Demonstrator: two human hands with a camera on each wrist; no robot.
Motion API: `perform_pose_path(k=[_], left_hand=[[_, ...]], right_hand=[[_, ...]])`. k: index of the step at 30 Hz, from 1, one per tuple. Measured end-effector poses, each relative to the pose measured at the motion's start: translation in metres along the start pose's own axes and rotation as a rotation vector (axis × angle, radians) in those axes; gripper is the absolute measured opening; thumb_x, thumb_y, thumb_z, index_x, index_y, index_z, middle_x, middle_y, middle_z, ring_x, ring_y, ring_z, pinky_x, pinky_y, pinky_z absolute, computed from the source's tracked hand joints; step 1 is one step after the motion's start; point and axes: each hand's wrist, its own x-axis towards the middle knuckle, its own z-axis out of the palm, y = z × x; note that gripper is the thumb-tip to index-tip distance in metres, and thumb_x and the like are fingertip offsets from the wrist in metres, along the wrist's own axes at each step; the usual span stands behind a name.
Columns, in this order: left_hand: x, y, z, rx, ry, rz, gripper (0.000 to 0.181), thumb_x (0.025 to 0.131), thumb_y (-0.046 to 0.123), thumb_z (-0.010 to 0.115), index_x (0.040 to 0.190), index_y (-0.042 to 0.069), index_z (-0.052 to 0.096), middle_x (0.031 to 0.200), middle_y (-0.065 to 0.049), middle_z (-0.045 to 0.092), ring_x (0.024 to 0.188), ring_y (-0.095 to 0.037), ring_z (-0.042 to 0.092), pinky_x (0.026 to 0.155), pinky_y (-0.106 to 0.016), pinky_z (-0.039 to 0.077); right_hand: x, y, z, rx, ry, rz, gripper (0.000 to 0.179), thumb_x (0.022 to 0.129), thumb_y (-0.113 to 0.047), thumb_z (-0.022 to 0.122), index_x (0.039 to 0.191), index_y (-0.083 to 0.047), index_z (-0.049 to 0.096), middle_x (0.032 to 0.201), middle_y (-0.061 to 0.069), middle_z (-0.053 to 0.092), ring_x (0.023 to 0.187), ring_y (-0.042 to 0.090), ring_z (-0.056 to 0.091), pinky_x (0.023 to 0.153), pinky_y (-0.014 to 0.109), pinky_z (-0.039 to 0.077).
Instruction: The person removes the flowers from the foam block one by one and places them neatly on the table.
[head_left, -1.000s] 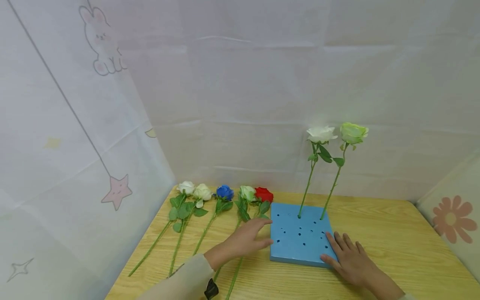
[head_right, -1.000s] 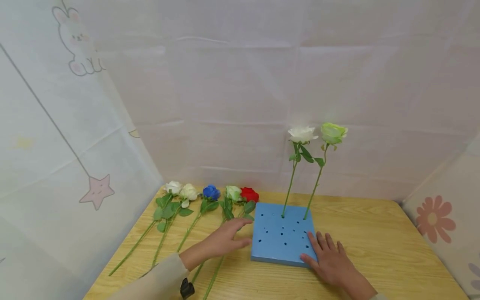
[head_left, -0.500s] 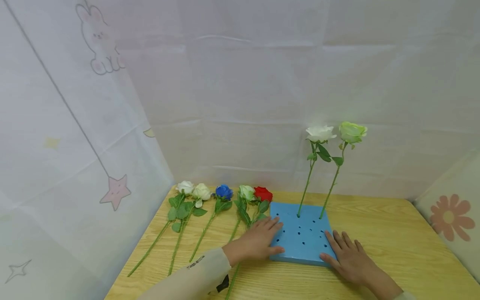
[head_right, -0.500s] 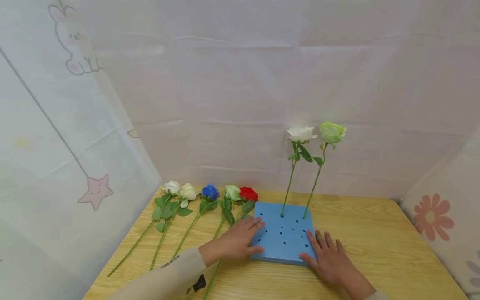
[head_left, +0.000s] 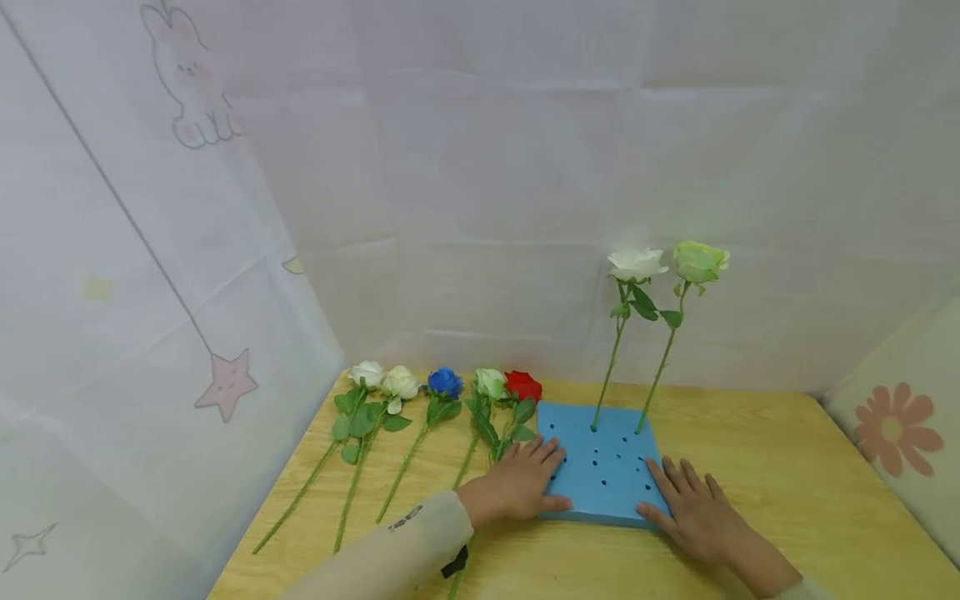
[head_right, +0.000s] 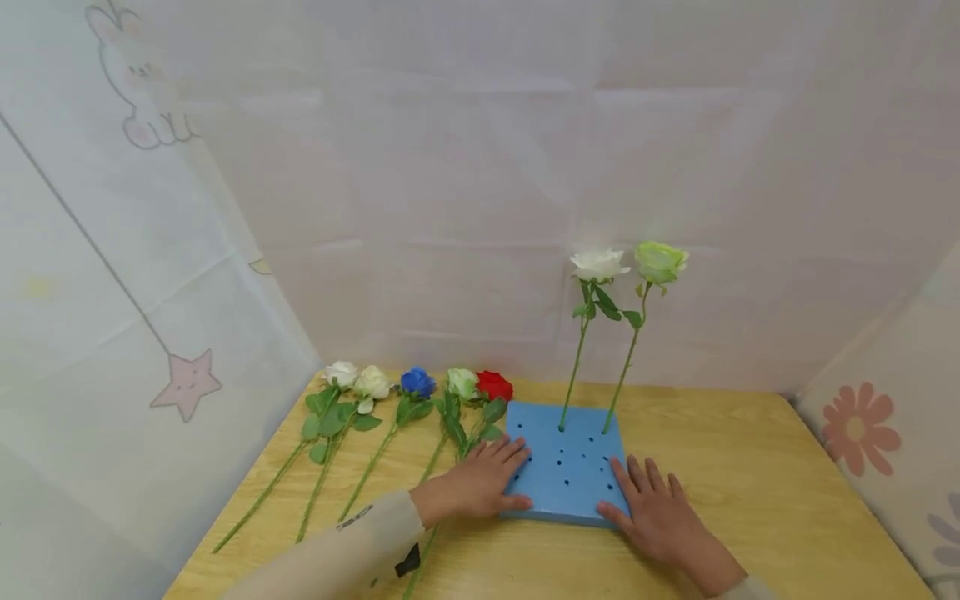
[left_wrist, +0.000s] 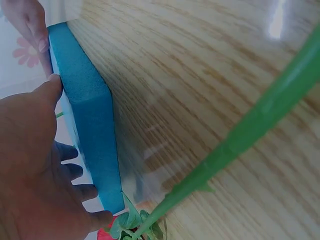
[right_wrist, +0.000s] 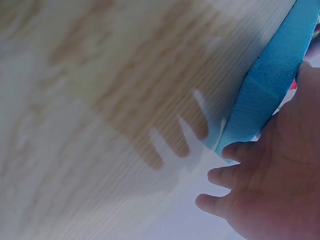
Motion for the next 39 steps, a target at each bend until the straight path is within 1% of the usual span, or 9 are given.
perform_pose_path(k=[4,7,14,20,23,27,30,34,39], left_hand=[[-0.002,0.005,-0.004,0.053,0.006,-0.010,0.084,0.098,0.071,0.035,0.163,0.020,0.022,0.170,0.001,0.015,0.156,-0.025,0.014,0.122,-0.056,0.022],[-0.003,0.008,-0.007,0.086,0.007,-0.017,0.083,0.099,0.070,0.035,0.163,0.019,0.022,0.170,0.000,0.017,0.156,-0.026,0.014,0.122,-0.056,0.022],[-0.001,0.009,-0.005,0.178,0.015,-0.019,0.083,0.099,0.071,0.031,0.163,0.020,0.021,0.169,0.000,0.018,0.156,-0.026,0.017,0.122,-0.055,0.023],[0.000,0.009,-0.003,0.193,-0.011,-0.012,0.083,0.099,0.072,0.028,0.164,0.021,0.019,0.170,0.000,0.015,0.156,-0.025,0.015,0.123,-0.056,0.020],[0.000,0.007,-0.004,0.212,-0.015,-0.008,0.084,0.099,0.072,0.027,0.164,0.020,0.019,0.170,0.000,0.016,0.156,-0.026,0.016,0.122,-0.056,0.021],[0.002,0.005,-0.009,0.258,-0.006,-0.015,0.084,0.098,0.072,0.025,0.164,0.020,0.017,0.170,0.000,0.015,0.156,-0.025,0.015,0.123,-0.054,0.021],[0.002,0.003,-0.011,0.261,-0.015,-0.011,0.084,0.098,0.073,0.024,0.164,0.021,0.016,0.170,0.000,0.013,0.156,-0.025,0.014,0.123,-0.055,0.019],[0.000,0.003,-0.010,0.257,-0.032,-0.006,0.085,0.099,0.072,0.024,0.164,0.020,0.015,0.171,-0.001,0.012,0.156,-0.026,0.012,0.123,-0.056,0.018],[-0.003,0.006,-0.008,0.261,-0.038,-0.007,0.084,0.099,0.072,0.024,0.164,0.020,0.015,0.171,-0.001,0.012,0.156,-0.027,0.012,0.123,-0.056,0.018]], right_hand=[[0.000,0.002,-0.001,-0.031,0.045,-0.021,0.078,0.102,-0.060,0.048,0.155,-0.003,0.038,0.156,0.029,0.037,0.142,0.057,0.030,0.103,0.080,0.025],[0.001,0.004,-0.002,-0.021,0.061,-0.034,0.078,0.102,-0.059,0.049,0.154,-0.002,0.039,0.155,0.030,0.038,0.141,0.057,0.030,0.103,0.080,0.025],[0.004,0.005,-0.017,0.014,0.043,-0.057,0.078,0.101,-0.059,0.051,0.153,-0.001,0.042,0.155,0.034,0.034,0.141,0.059,0.028,0.102,0.080,0.026],[0.011,0.006,-0.032,0.050,0.093,-0.097,0.071,0.101,-0.047,0.059,0.148,0.004,0.045,0.150,0.035,0.040,0.136,0.057,0.038,0.103,0.072,0.037],[0.021,0.001,-0.043,0.134,0.126,-0.077,0.064,0.103,-0.041,0.060,0.147,0.003,0.047,0.148,0.031,0.046,0.134,0.053,0.043,0.104,0.067,0.040],[0.039,-0.008,-0.065,0.309,0.209,-0.038,0.056,0.106,-0.034,0.057,0.147,0.003,0.048,0.145,0.028,0.051,0.130,0.048,0.050,0.101,0.064,0.045],[0.050,-0.014,-0.080,0.418,0.264,-0.013,0.053,0.106,-0.032,0.056,0.147,0.002,0.048,0.142,0.026,0.054,0.123,0.045,0.057,0.097,0.060,0.050],[0.063,-0.021,-0.094,0.519,0.280,0.044,0.054,0.107,-0.038,0.052,0.150,-0.004,0.046,0.143,0.021,0.056,0.124,0.043,0.058,0.097,0.059,0.050],[0.074,-0.024,-0.101,0.664,0.271,0.117,0.058,0.105,-0.046,0.053,0.150,-0.010,0.046,0.145,0.017,0.055,0.133,0.040,0.051,0.104,0.059,0.044]])
